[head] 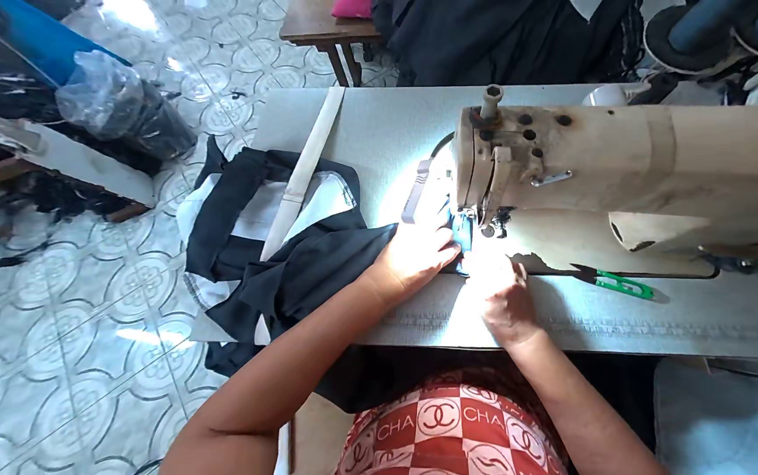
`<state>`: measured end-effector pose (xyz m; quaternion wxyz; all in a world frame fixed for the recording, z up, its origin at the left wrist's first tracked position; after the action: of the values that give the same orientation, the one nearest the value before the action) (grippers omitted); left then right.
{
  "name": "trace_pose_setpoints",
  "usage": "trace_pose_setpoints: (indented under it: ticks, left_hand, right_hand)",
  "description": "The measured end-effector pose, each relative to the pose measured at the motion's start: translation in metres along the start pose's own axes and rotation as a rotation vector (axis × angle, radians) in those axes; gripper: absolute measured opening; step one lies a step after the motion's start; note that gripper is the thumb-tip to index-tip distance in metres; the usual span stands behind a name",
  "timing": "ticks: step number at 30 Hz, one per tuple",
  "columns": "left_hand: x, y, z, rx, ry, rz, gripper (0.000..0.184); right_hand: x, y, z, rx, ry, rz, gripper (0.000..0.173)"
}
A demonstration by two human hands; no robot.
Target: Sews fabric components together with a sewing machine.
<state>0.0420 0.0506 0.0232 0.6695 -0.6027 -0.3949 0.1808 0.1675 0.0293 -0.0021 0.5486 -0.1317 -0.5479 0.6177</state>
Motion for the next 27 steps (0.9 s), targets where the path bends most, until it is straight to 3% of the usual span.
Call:
trace_pose_setpoints:
  ticks: [3, 18, 27]
  left_hand:
    - [-0.011, -0.004, 0.0, -0.036, 0.06, -0.056, 0.026]
    - [-0.009, 0.004, 0.014, -0.088, -0.068, -0.019, 0.028]
    - [0.002, 0.017, 0.035, -0.057, -0.25, -0.03, 0.035]
  right_hand:
    - [-0.002, 0.0, 0.0, -0.02, -0.024, -0.017, 0.022]
    - [0.009, 0.003, -0.006, -0.001, -0.012, -0.018, 0.02]
    - [0.027, 0.013, -0.018, -0.025, 0.074, 0.064, 0.025]
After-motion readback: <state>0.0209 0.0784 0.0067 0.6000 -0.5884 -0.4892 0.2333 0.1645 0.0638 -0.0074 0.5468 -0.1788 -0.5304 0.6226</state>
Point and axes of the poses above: each hand's wrist, its own x-axis towards the middle knuckle, its own y-axis out of the palm, z = x × y, the point moved 8 cm from there along x, towards the middle knuckle, and after that the axes turned 1 degree about -z, right-handed, at the moved point
